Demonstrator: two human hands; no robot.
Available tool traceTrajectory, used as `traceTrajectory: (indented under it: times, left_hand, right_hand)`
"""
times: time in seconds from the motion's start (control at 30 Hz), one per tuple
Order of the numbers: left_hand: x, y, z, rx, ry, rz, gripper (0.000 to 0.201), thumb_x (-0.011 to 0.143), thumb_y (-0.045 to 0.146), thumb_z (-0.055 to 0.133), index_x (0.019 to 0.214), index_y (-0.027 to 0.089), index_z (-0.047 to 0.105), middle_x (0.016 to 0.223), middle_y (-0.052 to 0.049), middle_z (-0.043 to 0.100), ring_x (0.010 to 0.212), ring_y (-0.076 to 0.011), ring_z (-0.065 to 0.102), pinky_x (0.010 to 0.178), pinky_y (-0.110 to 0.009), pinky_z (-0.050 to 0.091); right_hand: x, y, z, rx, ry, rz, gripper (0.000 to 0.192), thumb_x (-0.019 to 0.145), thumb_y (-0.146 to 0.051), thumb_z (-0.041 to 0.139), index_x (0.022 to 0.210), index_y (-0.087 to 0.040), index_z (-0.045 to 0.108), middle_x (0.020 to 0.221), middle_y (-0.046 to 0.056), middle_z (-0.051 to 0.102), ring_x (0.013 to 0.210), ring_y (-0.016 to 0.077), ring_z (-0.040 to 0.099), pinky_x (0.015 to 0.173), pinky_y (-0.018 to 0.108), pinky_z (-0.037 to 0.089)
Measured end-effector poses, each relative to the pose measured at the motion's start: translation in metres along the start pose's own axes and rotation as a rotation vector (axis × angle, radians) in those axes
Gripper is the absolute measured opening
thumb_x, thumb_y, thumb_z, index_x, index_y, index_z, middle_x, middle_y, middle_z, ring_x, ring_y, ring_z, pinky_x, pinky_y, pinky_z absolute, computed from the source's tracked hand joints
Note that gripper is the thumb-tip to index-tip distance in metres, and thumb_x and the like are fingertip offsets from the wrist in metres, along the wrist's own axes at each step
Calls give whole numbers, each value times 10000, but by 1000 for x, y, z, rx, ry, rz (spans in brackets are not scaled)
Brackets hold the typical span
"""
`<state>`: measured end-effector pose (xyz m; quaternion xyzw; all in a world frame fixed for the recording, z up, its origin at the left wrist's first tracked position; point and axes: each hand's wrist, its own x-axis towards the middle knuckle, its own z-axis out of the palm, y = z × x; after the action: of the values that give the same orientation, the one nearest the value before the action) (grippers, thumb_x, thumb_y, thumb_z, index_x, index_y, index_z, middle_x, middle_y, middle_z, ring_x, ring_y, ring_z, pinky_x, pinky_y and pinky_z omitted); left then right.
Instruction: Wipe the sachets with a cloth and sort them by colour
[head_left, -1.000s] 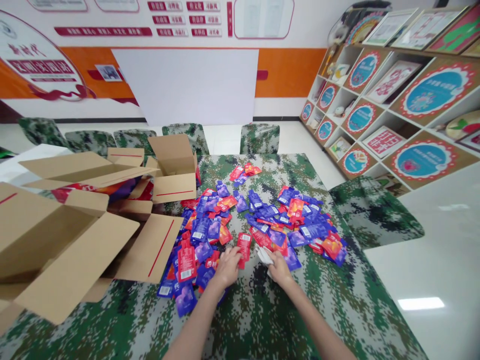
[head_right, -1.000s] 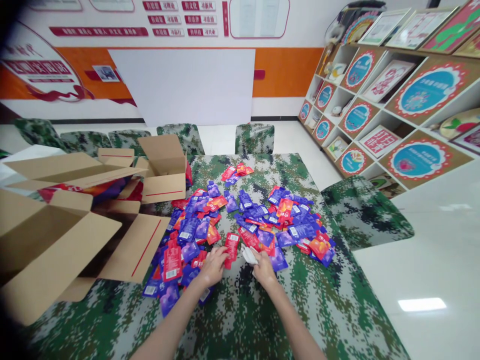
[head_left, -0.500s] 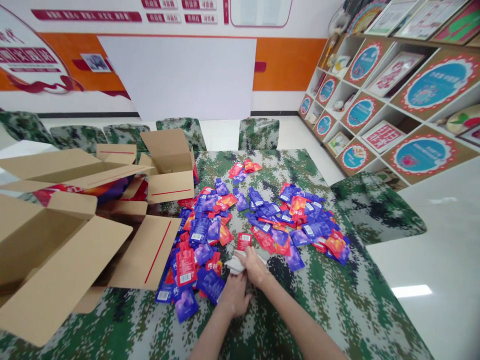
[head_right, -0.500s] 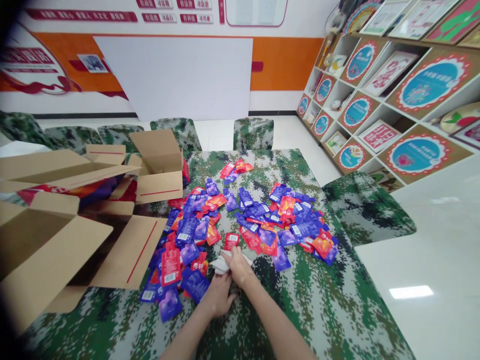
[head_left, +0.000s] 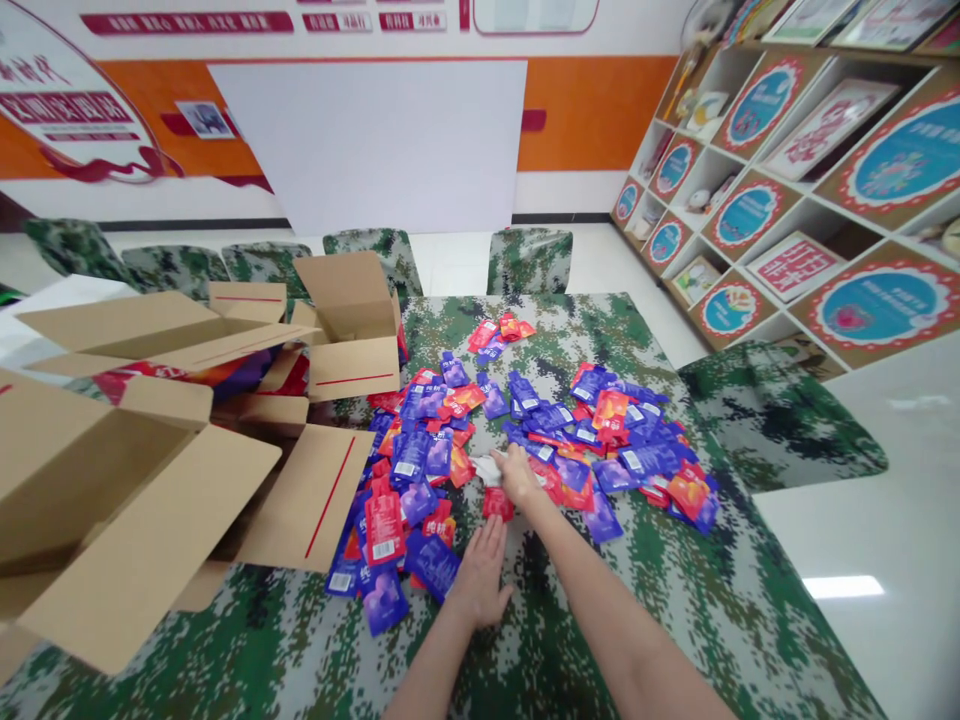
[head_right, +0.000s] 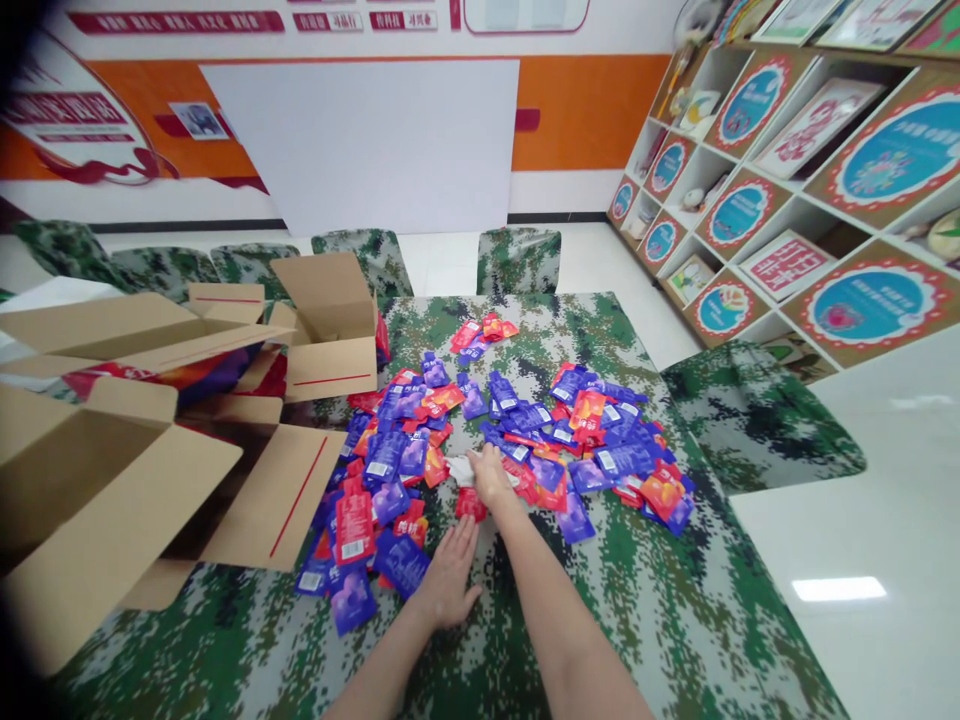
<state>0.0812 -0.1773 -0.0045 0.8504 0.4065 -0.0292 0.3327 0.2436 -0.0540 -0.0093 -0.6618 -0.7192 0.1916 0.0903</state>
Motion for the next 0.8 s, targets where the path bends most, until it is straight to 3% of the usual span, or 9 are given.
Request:
traceTrajectory:
  times: [0.17, 0.27, 0.37, 0.47, 0.63, 0.8]
  left_hand:
    - [0, -1, 3, -9, 13, -3, 930, 714, 450, 537, 1440, 126, 54, 1502, -56, -69, 1365, -268, -81, 1116, -419, 2]
    - [1, -3, 6, -36, -1, -34, 882, 708, 442, 546, 1434, 155, 135, 1507, -63, 46, 1369, -286, -26, 1118, -433, 18]
    - [0, -4, 7, -52, -18, -39, 813, 717, 445, 537, 1417, 187, 213, 1493, -60, 159, 1368, -295, 33, 1117, -441, 30]
    - [0, -2, 3, -30, -26, -26, 852, 723, 471, 518, 1431, 162, 157, 1498, -72, 128, 1369, -289, 22, 1115, -434, 15]
    - [2, 1, -2, 50, -37, -11, 937, 730, 488, 489, 1437, 105, 7, 1493, -60, -122, 1360, -268, -109, 1104, -418, -33]
    - [5, -2, 3, 91, -65, -12, 953, 726, 504, 486, 1434, 102, -9, 1487, -53, -154, 1358, -244, -133, 1104, -385, -33]
  right_hand:
    - [-44, -15, -9, 89, 47, -145, 447, 879, -152, 386, 1307, -269, 442, 1041, 87, 429, 979, 221, 377, 856, 324, 338]
    - [-84, -26, 4, 124, 5, -217, 449, 879, -209, 425, 1318, -305, 418, 1083, 85, 430, 1000, 226, 379, 843, 316, 364]
    - [-99, -28, 17, 136, -31, -207, 480, 864, -183, 439, 1326, -309, 404, 1095, 84, 438, 1004, 219, 386, 855, 311, 365]
    - [-77, -19, 19, 98, -53, -154, 501, 830, -164, 482, 1312, -291, 431, 1093, 85, 430, 1006, 222, 380, 869, 310, 351]
    - [-20, -1, 11, 45, -69, -99, 460, 825, -82, 424, 1243, -246, 527, 1036, 99, 440, 979, 223, 377, 856, 303, 313]
    - [0, 2, 12, 29, -31, 16, 415, 854, -114, 406, 1220, -246, 552, 980, 95, 454, 904, 212, 383, 816, 296, 296]
